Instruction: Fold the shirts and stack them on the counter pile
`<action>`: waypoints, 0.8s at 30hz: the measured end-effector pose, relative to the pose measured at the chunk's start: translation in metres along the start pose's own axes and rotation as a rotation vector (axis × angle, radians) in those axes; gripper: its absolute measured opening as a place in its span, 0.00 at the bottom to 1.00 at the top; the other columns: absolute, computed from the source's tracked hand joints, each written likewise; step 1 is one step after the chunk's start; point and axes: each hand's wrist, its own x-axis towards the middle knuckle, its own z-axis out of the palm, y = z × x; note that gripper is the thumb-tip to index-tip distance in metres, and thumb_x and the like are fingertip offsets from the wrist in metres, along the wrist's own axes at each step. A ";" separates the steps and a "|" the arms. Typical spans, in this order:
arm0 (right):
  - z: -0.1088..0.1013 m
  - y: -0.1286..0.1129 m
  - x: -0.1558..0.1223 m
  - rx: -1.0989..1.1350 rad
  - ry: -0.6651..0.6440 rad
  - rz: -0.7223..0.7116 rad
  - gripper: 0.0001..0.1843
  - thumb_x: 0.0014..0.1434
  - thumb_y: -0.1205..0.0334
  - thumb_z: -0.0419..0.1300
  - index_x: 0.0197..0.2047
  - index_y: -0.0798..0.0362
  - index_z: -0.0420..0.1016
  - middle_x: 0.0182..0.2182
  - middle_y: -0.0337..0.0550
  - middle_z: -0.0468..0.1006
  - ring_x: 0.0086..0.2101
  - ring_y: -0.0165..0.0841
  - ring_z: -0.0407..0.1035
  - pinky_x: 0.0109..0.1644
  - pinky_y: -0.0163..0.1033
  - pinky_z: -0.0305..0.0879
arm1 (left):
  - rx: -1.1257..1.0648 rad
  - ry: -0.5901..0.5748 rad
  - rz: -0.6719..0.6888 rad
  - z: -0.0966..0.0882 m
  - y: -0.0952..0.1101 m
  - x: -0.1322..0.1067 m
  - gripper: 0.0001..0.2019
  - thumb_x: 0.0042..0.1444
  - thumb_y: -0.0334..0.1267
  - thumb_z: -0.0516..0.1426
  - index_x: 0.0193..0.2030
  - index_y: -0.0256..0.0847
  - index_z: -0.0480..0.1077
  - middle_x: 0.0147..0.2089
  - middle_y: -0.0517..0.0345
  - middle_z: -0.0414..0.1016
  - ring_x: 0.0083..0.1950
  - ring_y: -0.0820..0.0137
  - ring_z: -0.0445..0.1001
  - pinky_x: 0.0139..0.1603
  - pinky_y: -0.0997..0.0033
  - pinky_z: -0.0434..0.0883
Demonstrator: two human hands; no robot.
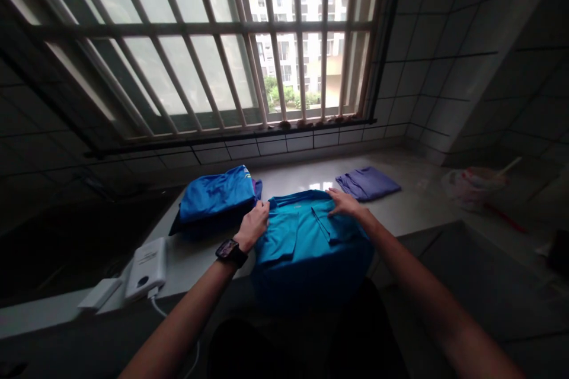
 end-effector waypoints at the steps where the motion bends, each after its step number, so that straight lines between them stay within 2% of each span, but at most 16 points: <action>1: -0.008 0.002 0.004 0.003 -0.018 0.024 0.54 0.49 0.60 0.75 0.74 0.54 0.55 0.72 0.54 0.55 0.68 0.45 0.57 0.68 0.39 0.57 | -0.003 -0.049 -0.022 -0.005 0.000 0.008 0.21 0.62 0.31 0.52 0.61 0.33 0.64 0.59 0.33 0.70 0.54 0.54 0.78 0.51 0.61 0.74; 2: -0.015 0.004 0.009 0.011 -0.055 0.048 0.55 0.47 0.61 0.75 0.74 0.54 0.55 0.72 0.54 0.58 0.67 0.45 0.59 0.67 0.38 0.59 | -0.012 -0.093 -0.038 -0.009 0.000 0.015 0.20 0.60 0.31 0.54 0.59 0.33 0.65 0.57 0.33 0.72 0.52 0.54 0.79 0.49 0.61 0.75; 4: -0.023 0.004 0.018 0.033 -0.159 0.075 0.49 0.48 0.62 0.74 0.71 0.51 0.62 0.68 0.52 0.66 0.62 0.42 0.66 0.61 0.36 0.65 | -0.031 -0.146 -0.030 -0.012 0.001 0.026 0.16 0.57 0.28 0.55 0.52 0.34 0.69 0.51 0.37 0.76 0.49 0.56 0.80 0.47 0.63 0.74; 6: -0.028 0.002 0.027 0.041 -0.253 0.084 0.36 0.50 0.64 0.72 0.63 0.52 0.72 0.59 0.49 0.77 0.52 0.39 0.75 0.52 0.35 0.71 | -0.051 -0.162 -0.001 -0.013 0.002 0.034 0.11 0.57 0.25 0.53 0.45 0.36 0.71 0.45 0.43 0.79 0.46 0.60 0.80 0.45 0.67 0.73; 8: -0.030 0.000 0.034 0.035 -0.307 0.081 0.23 0.51 0.67 0.71 0.52 0.56 0.80 0.45 0.47 0.84 0.41 0.37 0.78 0.43 0.34 0.73 | -0.068 -0.163 0.010 -0.013 0.002 0.040 0.10 0.56 0.24 0.53 0.40 0.38 0.72 0.41 0.48 0.79 0.42 0.64 0.80 0.42 0.70 0.72; 10: -0.033 0.000 0.041 0.029 -0.314 0.066 0.14 0.51 0.69 0.69 0.43 0.58 0.82 0.36 0.45 0.85 0.35 0.35 0.77 0.38 0.33 0.71 | -0.081 -0.131 0.005 -0.017 0.000 0.045 0.08 0.55 0.24 0.55 0.37 0.38 0.72 0.40 0.49 0.79 0.40 0.65 0.79 0.40 0.72 0.71; 13: -0.044 -0.002 0.054 0.010 -0.223 0.054 0.11 0.51 0.73 0.65 0.40 0.58 0.81 0.33 0.44 0.83 0.35 0.36 0.77 0.38 0.33 0.69 | -0.103 -0.010 -0.003 -0.034 -0.001 0.061 0.06 0.56 0.25 0.57 0.39 0.37 0.72 0.42 0.48 0.78 0.43 0.64 0.78 0.42 0.72 0.70; 15: -0.059 -0.008 0.067 -0.013 -0.103 0.063 0.14 0.51 0.76 0.63 0.41 0.57 0.79 0.38 0.46 0.82 0.40 0.39 0.77 0.42 0.34 0.69 | -0.122 0.105 -0.005 -0.055 -0.001 0.076 0.09 0.59 0.25 0.56 0.45 0.34 0.71 0.47 0.47 0.77 0.46 0.65 0.76 0.46 0.70 0.70; 17: -0.081 -0.016 0.078 -0.037 0.058 0.076 0.18 0.54 0.77 0.58 0.47 0.56 0.76 0.48 0.51 0.79 0.48 0.41 0.74 0.48 0.37 0.68 | -0.152 0.246 -0.012 -0.084 -0.001 0.091 0.14 0.63 0.26 0.52 0.55 0.30 0.66 0.53 0.44 0.74 0.49 0.65 0.75 0.50 0.67 0.70; 19: -0.102 -0.024 0.083 -0.015 0.325 0.063 0.19 0.58 0.77 0.52 0.50 0.54 0.72 0.54 0.53 0.74 0.50 0.41 0.71 0.51 0.40 0.67 | -0.191 0.403 -0.030 -0.112 -0.005 0.100 0.18 0.67 0.27 0.48 0.63 0.27 0.59 0.58 0.42 0.70 0.54 0.64 0.73 0.54 0.63 0.69; 20: -0.111 -0.027 0.080 0.022 0.498 0.039 0.18 0.60 0.76 0.50 0.49 0.54 0.71 0.53 0.53 0.73 0.49 0.40 0.71 0.51 0.41 0.67 | -0.214 0.485 -0.034 -0.124 -0.008 0.099 0.19 0.68 0.27 0.48 0.64 0.27 0.57 0.59 0.41 0.68 0.57 0.63 0.72 0.56 0.61 0.69; 22: -0.117 -0.027 0.060 0.137 0.850 -0.053 0.12 0.61 0.73 0.50 0.44 0.53 0.70 0.46 0.50 0.74 0.44 0.39 0.70 0.49 0.42 0.67 | -0.270 0.668 0.000 -0.136 -0.019 0.085 0.19 0.67 0.27 0.49 0.64 0.29 0.59 0.58 0.44 0.67 0.60 0.62 0.69 0.59 0.58 0.68; 23: -0.113 -0.024 0.044 0.201 0.986 -0.115 0.08 0.61 0.71 0.51 0.41 0.52 0.68 0.43 0.48 0.73 0.43 0.38 0.69 0.48 0.42 0.68 | -0.302 0.750 0.038 -0.134 -0.025 0.071 0.18 0.66 0.27 0.50 0.62 0.30 0.62 0.56 0.46 0.68 0.60 0.63 0.69 0.60 0.57 0.68; 24: -0.104 -0.020 0.024 0.254 1.062 -0.185 0.06 0.60 0.70 0.52 0.39 0.50 0.67 0.40 0.46 0.72 0.42 0.37 0.69 0.48 0.42 0.68 | -0.341 0.829 0.097 -0.125 -0.030 0.054 0.16 0.65 0.27 0.51 0.58 0.32 0.66 0.53 0.48 0.69 0.57 0.64 0.69 0.60 0.57 0.68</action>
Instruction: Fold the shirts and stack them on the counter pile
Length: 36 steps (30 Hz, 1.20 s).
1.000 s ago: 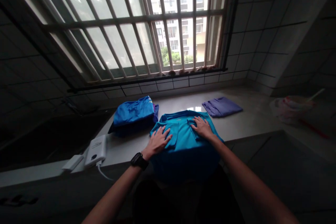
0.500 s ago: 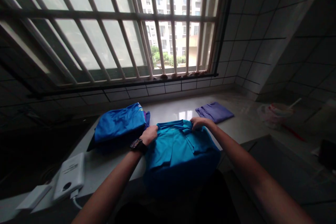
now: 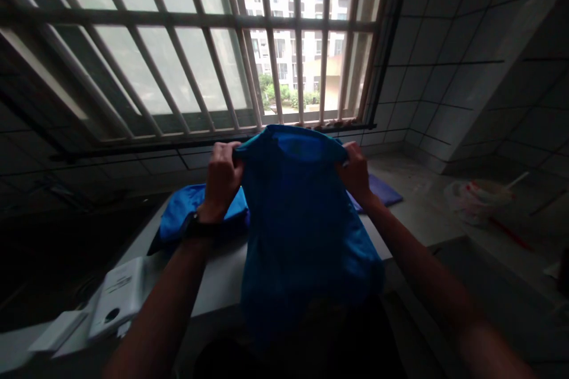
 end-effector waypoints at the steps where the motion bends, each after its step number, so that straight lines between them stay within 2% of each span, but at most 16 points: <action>1: -0.014 0.001 -0.023 0.065 0.023 -0.038 0.05 0.58 0.69 0.54 0.37 0.50 0.66 0.39 0.44 0.72 0.41 0.37 0.68 0.47 0.41 0.68 | -0.043 0.022 0.035 -0.007 -0.004 -0.025 0.13 0.63 0.28 0.52 0.53 0.34 0.70 0.51 0.50 0.69 0.53 0.65 0.70 0.58 0.58 0.70; 2: -0.028 0.002 -0.051 0.114 0.002 -0.058 0.05 0.57 0.68 0.55 0.35 0.49 0.64 0.38 0.43 0.71 0.40 0.36 0.68 0.46 0.40 0.68 | -0.093 -0.009 0.062 -0.010 -0.008 -0.055 0.10 0.62 0.30 0.53 0.48 0.36 0.72 0.48 0.52 0.69 0.49 0.66 0.71 0.54 0.61 0.73; 4: -0.051 0.006 -0.113 0.164 -0.137 -0.025 0.07 0.55 0.71 0.55 0.34 0.48 0.64 0.37 0.42 0.70 0.40 0.36 0.69 0.44 0.39 0.68 | -0.188 -0.127 0.064 -0.008 -0.013 -0.126 0.07 0.59 0.33 0.55 0.42 0.40 0.73 0.46 0.53 0.70 0.47 0.66 0.73 0.50 0.64 0.75; 7: -0.070 0.012 -0.196 0.145 -0.292 0.155 0.09 0.53 0.72 0.54 0.35 0.48 0.64 0.43 0.45 0.71 0.43 0.37 0.72 0.44 0.39 0.69 | -0.265 -0.325 0.020 0.013 -0.016 -0.227 0.10 0.55 0.29 0.52 0.38 0.42 0.73 0.50 0.50 0.74 0.50 0.63 0.77 0.50 0.63 0.77; 9: -0.071 0.016 -0.231 0.137 -0.413 0.230 0.09 0.54 0.72 0.53 0.37 0.48 0.64 0.51 0.49 0.70 0.47 0.39 0.72 0.47 0.41 0.70 | -0.278 -0.443 0.006 0.031 -0.017 -0.270 0.13 0.51 0.26 0.51 0.38 0.42 0.73 0.58 0.47 0.75 0.56 0.59 0.77 0.55 0.59 0.77; 10: -0.069 0.019 -0.241 0.132 -0.462 0.252 0.09 0.55 0.72 0.52 0.37 0.49 0.64 0.54 0.50 0.69 0.49 0.39 0.72 0.49 0.42 0.70 | -0.272 -0.479 -0.014 0.039 -0.018 -0.281 0.15 0.51 0.25 0.50 0.39 0.42 0.73 0.60 0.47 0.74 0.58 0.59 0.76 0.57 0.57 0.76; 11: -0.065 0.023 -0.247 0.131 -0.499 0.264 0.09 0.56 0.72 0.51 0.37 0.49 0.64 0.56 0.51 0.68 0.50 0.39 0.72 0.50 0.43 0.69 | -0.264 -0.505 -0.035 0.046 -0.019 -0.285 0.16 0.50 0.24 0.50 0.41 0.42 0.73 0.61 0.46 0.74 0.59 0.59 0.76 0.58 0.56 0.76; 13: -0.055 0.032 -0.245 0.136 -0.533 0.271 0.08 0.58 0.72 0.50 0.37 0.49 0.64 0.57 0.51 0.68 0.51 0.39 0.71 0.52 0.43 0.69 | -0.250 -0.539 -0.071 0.057 -0.020 -0.275 0.18 0.51 0.22 0.49 0.43 0.42 0.72 0.63 0.45 0.73 0.60 0.59 0.76 0.60 0.56 0.75; 17: -0.033 0.047 -0.203 0.174 -0.551 0.235 0.12 0.54 0.74 0.50 0.39 0.49 0.66 0.54 0.50 0.69 0.51 0.37 0.70 0.56 0.44 0.68 | -0.256 -0.593 -0.091 0.065 -0.015 -0.215 0.17 0.49 0.21 0.49 0.41 0.40 0.72 0.62 0.42 0.74 0.61 0.58 0.76 0.63 0.55 0.73; 19: -0.030 0.047 -0.179 0.161 -0.553 0.234 0.14 0.52 0.75 0.50 0.39 0.49 0.67 0.49 0.49 0.71 0.48 0.37 0.71 0.55 0.44 0.68 | -0.278 -0.556 -0.102 0.061 -0.011 -0.191 0.16 0.50 0.22 0.49 0.42 0.40 0.72 0.59 0.41 0.76 0.60 0.57 0.76 0.65 0.54 0.71; 21: -0.037 0.043 -0.168 0.168 -0.508 0.217 0.14 0.52 0.74 0.50 0.39 0.48 0.66 0.47 0.48 0.72 0.46 0.38 0.71 0.55 0.45 0.68 | -0.310 -0.444 -0.113 0.050 -0.006 -0.183 0.16 0.51 0.24 0.49 0.43 0.40 0.71 0.58 0.42 0.76 0.61 0.58 0.76 0.66 0.52 0.69; 24: -0.059 0.036 -0.183 0.236 -0.414 0.172 0.10 0.53 0.71 0.52 0.38 0.48 0.65 0.50 0.48 0.73 0.50 0.40 0.70 0.55 0.45 0.67 | -0.355 -0.307 -0.130 0.030 -0.003 -0.206 0.15 0.52 0.26 0.49 0.43 0.42 0.69 0.58 0.47 0.77 0.62 0.59 0.75 0.65 0.52 0.70; 27: -0.079 0.035 -0.225 0.231 -0.460 0.197 0.10 0.51 0.71 0.53 0.35 0.48 0.63 0.51 0.49 0.73 0.51 0.41 0.70 0.53 0.45 0.68 | -0.372 -0.384 -0.141 0.022 -0.004 -0.252 0.14 0.50 0.27 0.49 0.41 0.43 0.70 0.57 0.48 0.78 0.59 0.59 0.77 0.61 0.53 0.74; 30: -0.084 0.038 -0.261 0.135 -0.481 0.257 0.10 0.49 0.72 0.53 0.35 0.48 0.64 0.54 0.51 0.72 0.52 0.43 0.70 0.54 0.47 0.68 | -0.354 -0.456 -0.132 0.030 -0.010 -0.288 0.12 0.48 0.26 0.50 0.37 0.42 0.70 0.57 0.47 0.78 0.59 0.58 0.77 0.60 0.51 0.75; 33: -0.076 0.041 -0.267 0.093 -0.491 0.300 0.09 0.52 0.71 0.52 0.36 0.48 0.64 0.56 0.51 0.69 0.53 0.42 0.69 0.56 0.49 0.67 | -0.325 -0.455 -0.153 0.043 -0.014 -0.293 0.14 0.48 0.25 0.49 0.38 0.42 0.70 0.59 0.46 0.77 0.61 0.58 0.76 0.62 0.51 0.74; 36: -0.063 0.045 -0.247 0.115 -0.521 0.314 0.11 0.53 0.73 0.50 0.38 0.49 0.65 0.55 0.51 0.69 0.53 0.40 0.70 0.57 0.47 0.68 | -0.296 -0.465 -0.191 0.052 -0.012 -0.271 0.17 0.48 0.23 0.48 0.40 0.42 0.70 0.60 0.48 0.77 0.61 0.61 0.76 0.62 0.55 0.74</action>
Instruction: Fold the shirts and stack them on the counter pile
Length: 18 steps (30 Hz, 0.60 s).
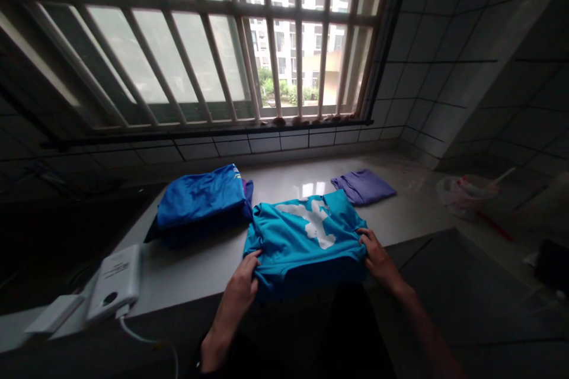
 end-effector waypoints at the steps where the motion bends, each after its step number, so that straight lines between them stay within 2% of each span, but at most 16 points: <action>1: -0.001 -0.002 0.010 0.005 -0.002 -0.005 0.12 0.52 0.73 0.50 0.38 0.49 0.66 0.55 0.51 0.69 0.52 0.39 0.70 0.58 0.47 0.68 | 0.013 -0.009 -0.010 -0.003 0.004 0.009 0.18 0.48 0.22 0.48 0.41 0.42 0.71 0.60 0.48 0.77 0.60 0.61 0.76 0.62 0.56 0.74; 4: -0.008 -0.004 0.029 -0.011 -0.019 -0.047 0.17 0.48 0.74 0.51 0.41 0.50 0.69 0.54 0.51 0.71 0.53 0.40 0.70 0.59 0.48 0.67 | 0.061 -0.028 -0.009 -0.013 0.014 0.025 0.17 0.50 0.22 0.48 0.41 0.42 0.72 0.60 0.47 0.76 0.58 0.60 0.78 0.60 0.56 0.75; 6: -0.016 -0.002 0.027 -0.053 -0.013 -0.072 0.19 0.47 0.75 0.52 0.41 0.51 0.72 0.54 0.51 0.72 0.54 0.42 0.69 0.60 0.52 0.66 | 0.094 0.017 0.011 -0.019 0.014 0.021 0.17 0.51 0.23 0.49 0.41 0.42 0.73 0.60 0.48 0.77 0.58 0.59 0.78 0.59 0.55 0.76; 9: -0.032 0.007 0.002 -0.142 -0.012 -0.067 0.20 0.46 0.76 0.51 0.36 0.49 0.78 0.57 0.48 0.73 0.57 0.45 0.67 0.63 0.59 0.61 | 0.165 0.067 0.050 -0.024 0.002 -0.005 0.17 0.51 0.24 0.49 0.37 0.43 0.75 0.59 0.50 0.77 0.59 0.57 0.77 0.63 0.50 0.73; 11: -0.041 0.010 -0.019 -0.203 -0.015 -0.042 0.21 0.44 0.76 0.51 0.33 0.48 0.80 0.56 0.46 0.74 0.59 0.46 0.65 0.66 0.64 0.56 | 0.237 0.012 0.073 -0.027 -0.008 -0.027 0.18 0.50 0.23 0.50 0.34 0.45 0.78 0.61 0.53 0.77 0.61 0.55 0.75 0.66 0.41 0.69; 13: -0.043 0.007 -0.034 -0.226 0.042 -0.007 0.20 0.45 0.75 0.51 0.30 0.47 0.81 0.55 0.45 0.75 0.59 0.47 0.65 0.66 0.64 0.56 | 0.312 -0.025 0.077 -0.031 -0.011 -0.041 0.18 0.49 0.23 0.51 0.32 0.47 0.79 0.63 0.56 0.75 0.65 0.51 0.72 0.68 0.32 0.63; 14: -0.041 0.003 -0.037 -0.218 0.097 0.016 0.20 0.47 0.74 0.50 0.32 0.47 0.81 0.54 0.46 0.75 0.58 0.46 0.66 0.65 0.62 0.59 | 0.346 -0.006 0.072 -0.033 -0.009 -0.043 0.18 0.49 0.23 0.51 0.32 0.48 0.80 0.63 0.58 0.75 0.67 0.49 0.69 0.68 0.29 0.61; 16: -0.030 -0.010 -0.036 -0.190 0.221 0.079 0.20 0.57 0.70 0.50 0.42 0.47 0.81 0.55 0.49 0.73 0.56 0.44 0.69 0.63 0.56 0.65 | 0.388 0.112 0.069 -0.035 0.001 -0.037 0.18 0.50 0.22 0.52 0.32 0.48 0.79 0.63 0.59 0.76 0.70 0.49 0.65 0.69 0.29 0.58; 18: -0.012 -0.024 -0.027 -0.199 0.306 0.148 0.22 0.63 0.60 0.52 0.58 0.48 0.75 0.58 0.53 0.69 0.56 0.46 0.69 0.61 0.55 0.67 | 0.376 0.201 0.113 -0.031 0.013 -0.018 0.19 0.54 0.23 0.51 0.40 0.47 0.80 0.62 0.55 0.76 0.70 0.53 0.65 0.71 0.35 0.58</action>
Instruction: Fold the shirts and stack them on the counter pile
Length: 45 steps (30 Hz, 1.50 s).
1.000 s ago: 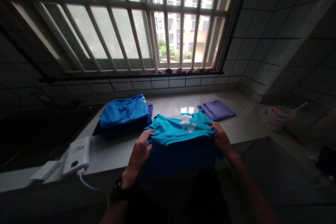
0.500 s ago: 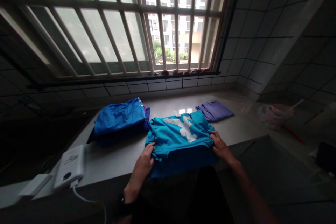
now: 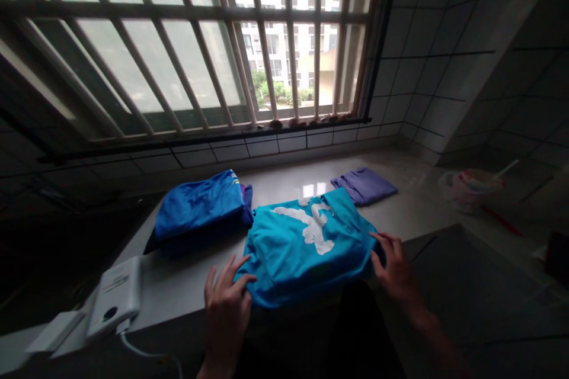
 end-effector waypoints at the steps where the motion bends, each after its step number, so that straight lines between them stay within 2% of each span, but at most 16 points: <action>1: 0.009 -0.007 0.001 -0.033 0.024 0.030 0.26 0.64 0.56 0.53 0.64 0.49 0.69 0.61 0.56 0.66 0.58 0.49 0.67 0.62 0.57 0.66 | -0.017 0.002 0.026 0.004 0.005 0.011 0.19 0.57 0.25 0.51 0.46 0.46 0.79 0.63 0.53 0.75 0.70 0.55 0.66 0.71 0.39 0.60; 3: 0.025 -0.016 0.003 -0.129 0.015 0.075 0.32 0.65 0.50 0.54 0.69 0.51 0.63 0.66 0.60 0.60 0.62 0.55 0.63 0.64 0.62 0.63 | -0.031 -0.086 0.061 0.017 0.009 0.029 0.19 0.62 0.33 0.53 0.58 0.44 0.75 0.67 0.47 0.71 0.71 0.53 0.65 0.68 0.42 0.65; 6: 0.039 -0.014 0.000 -0.239 -0.100 0.113 0.31 0.66 0.49 0.51 0.68 0.53 0.65 0.69 0.61 0.58 0.64 0.62 0.58 0.63 0.68 0.60 | 0.014 -0.219 0.040 0.038 0.002 0.034 0.23 0.65 0.43 0.54 0.66 0.45 0.69 0.71 0.44 0.66 0.72 0.47 0.62 0.66 0.38 0.66; 10: 0.043 -0.003 -0.008 -0.256 -0.163 0.071 0.31 0.69 0.50 0.47 0.69 0.54 0.64 0.72 0.58 0.55 0.66 0.63 0.55 0.63 0.68 0.60 | 0.051 -0.193 0.017 0.049 -0.007 0.007 0.24 0.67 0.45 0.51 0.69 0.48 0.65 0.72 0.47 0.63 0.74 0.49 0.59 0.67 0.41 0.65; 14: 0.052 -0.001 0.003 -0.319 -0.166 0.008 0.29 0.69 0.54 0.49 0.68 0.54 0.67 0.70 0.59 0.60 0.63 0.59 0.62 0.66 0.66 0.57 | 0.073 -0.143 -0.027 0.053 -0.004 -0.017 0.25 0.68 0.46 0.48 0.70 0.46 0.65 0.74 0.46 0.61 0.74 0.48 0.59 0.67 0.40 0.64; 17: 0.064 -0.002 0.036 -0.336 -0.280 -0.050 0.29 0.69 0.57 0.49 0.69 0.56 0.65 0.71 0.58 0.59 0.64 0.56 0.62 0.67 0.63 0.57 | 0.092 -0.109 -0.069 0.060 0.002 -0.017 0.25 0.68 0.45 0.48 0.69 0.41 0.66 0.73 0.41 0.61 0.73 0.44 0.59 0.66 0.38 0.65; 20: 0.073 -0.007 0.089 -0.305 -0.439 -0.155 0.29 0.70 0.58 0.48 0.70 0.58 0.63 0.72 0.58 0.56 0.67 0.51 0.58 0.70 0.59 0.54 | 0.124 -0.077 -0.078 0.061 0.015 -0.008 0.25 0.68 0.43 0.47 0.67 0.38 0.68 0.71 0.38 0.64 0.72 0.44 0.60 0.65 0.39 0.66; 24: 0.069 -0.029 0.159 -0.249 -0.642 -0.277 0.25 0.69 0.62 0.49 0.67 0.55 0.68 0.70 0.51 0.61 0.68 0.43 0.58 0.70 0.50 0.55 | 0.250 -0.093 -0.096 0.042 0.048 0.001 0.24 0.67 0.45 0.49 0.64 0.39 0.71 0.63 0.36 0.72 0.61 0.46 0.71 0.54 0.45 0.74; 26: 0.062 -0.046 0.171 -0.268 -0.637 -0.281 0.24 0.68 0.67 0.50 0.63 0.53 0.73 0.69 0.50 0.64 0.66 0.41 0.60 0.70 0.47 0.57 | 0.255 -0.151 -0.065 0.026 0.062 0.004 0.22 0.67 0.46 0.49 0.61 0.43 0.74 0.57 0.39 0.76 0.51 0.52 0.75 0.46 0.53 0.76; 28: 0.056 -0.062 0.160 -0.316 -0.509 -0.261 0.24 0.67 0.69 0.48 0.62 0.53 0.74 0.68 0.52 0.65 0.66 0.43 0.61 0.69 0.48 0.57 | 0.217 -0.203 -0.030 0.013 0.067 0.007 0.19 0.68 0.43 0.49 0.55 0.45 0.77 0.49 0.44 0.79 0.43 0.58 0.76 0.42 0.58 0.75; 30: 0.056 -0.074 0.130 -0.353 -0.384 -0.201 0.26 0.69 0.65 0.48 0.67 0.52 0.69 0.68 0.55 0.64 0.66 0.48 0.59 0.68 0.53 0.58 | 0.178 -0.200 -0.030 0.007 0.059 0.013 0.19 0.68 0.41 0.48 0.53 0.46 0.78 0.48 0.46 0.80 0.44 0.59 0.76 0.44 0.59 0.74; 33: 0.066 -0.081 0.075 -0.380 -0.471 -0.059 0.31 0.69 0.52 0.53 0.71 0.53 0.63 0.69 0.61 0.61 0.67 0.58 0.56 0.66 0.62 0.57 | 0.153 -0.136 -0.033 0.015 0.034 0.021 0.19 0.67 0.42 0.51 0.59 0.45 0.75 0.61 0.44 0.75 0.60 0.52 0.72 0.56 0.52 0.72; 36: 0.078 -0.080 0.046 -0.392 -0.514 -0.029 0.33 0.69 0.47 0.53 0.73 0.51 0.60 0.72 0.59 0.55 0.70 0.60 0.48 0.68 0.66 0.50 | 0.157 -0.135 -0.043 0.031 0.015 0.014 0.23 0.65 0.46 0.53 0.64 0.44 0.71 0.68 0.44 0.69 0.69 0.49 0.65 0.64 0.45 0.66; 40: 0.086 -0.069 0.058 -0.328 -0.558 -0.144 0.33 0.70 0.47 0.51 0.74 0.50 0.58 0.73 0.54 0.52 0.71 0.57 0.43 0.71 0.65 0.46 | 0.209 -0.153 -0.102 0.037 0.018 -0.013 0.25 0.66 0.48 0.51 0.67 0.45 0.68 0.69 0.42 0.67 0.68 0.48 0.65 0.60 0.46 0.69; 43: 0.088 -0.061 0.092 -0.255 -0.642 -0.277 0.32 0.70 0.47 0.50 0.74 0.49 0.57 0.74 0.50 0.51 0.72 0.53 0.40 0.73 0.62 0.42 | 0.286 -0.158 -0.114 0.028 0.033 -0.025 0.26 0.66 0.51 0.50 0.68 0.45 0.67 0.68 0.40 0.68 0.63 0.47 0.69 0.52 0.48 0.72; 45: 0.088 -0.060 0.119 -0.208 -0.714 -0.349 0.32 0.69 0.49 0.53 0.73 0.49 0.59 0.73 0.48 0.53 0.72 0.50 0.42 0.74 0.58 0.42 | 0.311 -0.183 -0.115 0.019 0.041 -0.022 0.27 0.66 0.53 0.50 0.67 0.44 0.68 0.64 0.38 0.71 0.56 0.48 0.73 0.47 0.50 0.72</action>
